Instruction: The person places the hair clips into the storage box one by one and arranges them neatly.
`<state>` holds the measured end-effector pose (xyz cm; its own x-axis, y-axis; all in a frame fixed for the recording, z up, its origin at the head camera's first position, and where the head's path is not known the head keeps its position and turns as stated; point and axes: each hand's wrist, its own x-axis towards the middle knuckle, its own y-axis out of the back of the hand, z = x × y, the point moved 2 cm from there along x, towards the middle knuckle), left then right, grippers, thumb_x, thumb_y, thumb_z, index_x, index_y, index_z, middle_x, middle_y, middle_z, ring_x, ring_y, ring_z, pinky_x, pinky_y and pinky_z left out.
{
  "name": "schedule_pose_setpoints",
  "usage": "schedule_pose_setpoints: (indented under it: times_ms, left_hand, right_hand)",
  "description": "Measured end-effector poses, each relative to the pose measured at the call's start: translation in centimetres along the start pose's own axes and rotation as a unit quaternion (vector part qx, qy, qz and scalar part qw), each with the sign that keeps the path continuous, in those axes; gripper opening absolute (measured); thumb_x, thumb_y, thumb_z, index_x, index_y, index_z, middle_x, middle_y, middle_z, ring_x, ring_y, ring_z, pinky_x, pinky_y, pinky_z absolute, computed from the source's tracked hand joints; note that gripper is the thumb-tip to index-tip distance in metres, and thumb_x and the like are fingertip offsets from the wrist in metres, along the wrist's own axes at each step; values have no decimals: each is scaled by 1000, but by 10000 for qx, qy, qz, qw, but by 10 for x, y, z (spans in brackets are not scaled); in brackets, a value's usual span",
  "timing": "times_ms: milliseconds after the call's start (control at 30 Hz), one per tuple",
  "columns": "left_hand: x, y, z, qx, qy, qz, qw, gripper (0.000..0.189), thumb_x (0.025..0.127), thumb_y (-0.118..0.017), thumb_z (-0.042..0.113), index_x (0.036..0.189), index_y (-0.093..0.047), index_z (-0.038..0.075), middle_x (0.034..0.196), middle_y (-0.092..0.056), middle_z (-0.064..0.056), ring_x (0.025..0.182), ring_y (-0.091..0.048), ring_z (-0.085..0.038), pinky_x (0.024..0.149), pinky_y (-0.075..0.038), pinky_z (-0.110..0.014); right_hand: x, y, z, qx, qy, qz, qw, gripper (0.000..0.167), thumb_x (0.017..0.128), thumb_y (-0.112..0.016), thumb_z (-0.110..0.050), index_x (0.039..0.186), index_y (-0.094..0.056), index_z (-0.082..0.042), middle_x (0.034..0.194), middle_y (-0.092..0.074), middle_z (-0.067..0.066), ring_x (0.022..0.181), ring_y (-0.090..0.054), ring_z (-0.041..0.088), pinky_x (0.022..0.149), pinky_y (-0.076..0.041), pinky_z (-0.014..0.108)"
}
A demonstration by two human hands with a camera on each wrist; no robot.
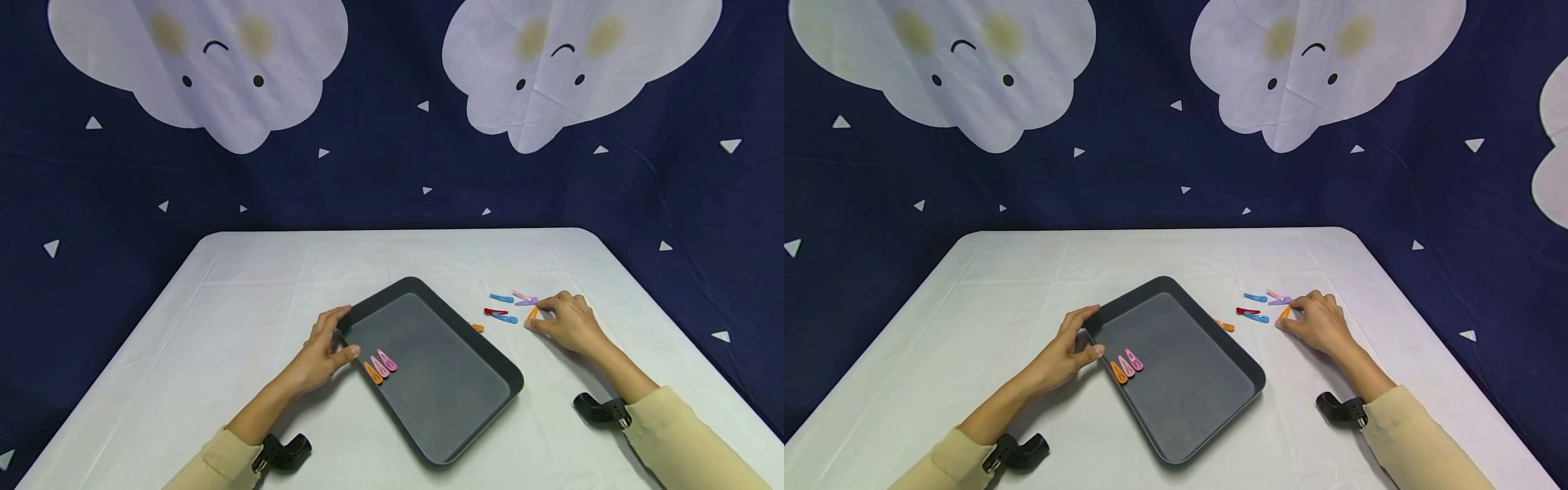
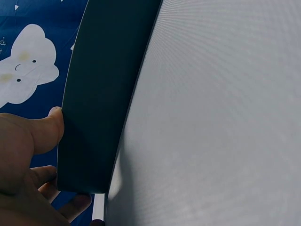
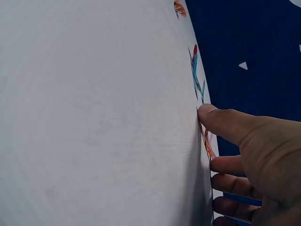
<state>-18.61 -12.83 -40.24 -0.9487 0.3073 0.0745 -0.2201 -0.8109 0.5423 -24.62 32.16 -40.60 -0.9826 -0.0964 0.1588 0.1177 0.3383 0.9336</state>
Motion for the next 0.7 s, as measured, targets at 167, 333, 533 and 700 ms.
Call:
schedule_pose_setpoints:
  times_ms: [167,333,533,700]
  left_hand:
    - [0,0,0,-10,-36,1,10000,70,89,-64,16,148,-25,12,151,-20,-11,142,-14,-35,103,-3,-74]
    - [0,0,0,-19,-16,5,10000,70,89,-64,17,148,-25,12,151,-20,-11,143,-13,-34,103,-2,-74]
    - [0,0,0,-27,30,0,10000,70,90,-63,17,148,-25,13,152,-20,-10,143,-12,-33,104,-1,-74]
    - [0,0,0,-22,22,-13,10000,71,90,-63,17,149,-25,13,152,-20,-9,144,-12,-32,103,0,-74]
  right_hand:
    - [-1,1,0,0,19,13,10000,56,76,-75,-37,113,-65,4,106,-59,26,94,-47,40,79,-34,50]
    - [-1,1,-1,1,40,39,10000,55,76,-75,-35,112,-65,4,105,-59,26,94,-47,40,79,-34,49]
    - [-1,0,-1,28,51,71,10000,54,76,-75,-35,112,-66,4,105,-60,25,93,-47,39,78,-34,49]
    - [-1,1,-1,109,21,107,9999,53,76,-75,-36,110,-66,3,104,-61,24,92,-47,36,77,-35,46]
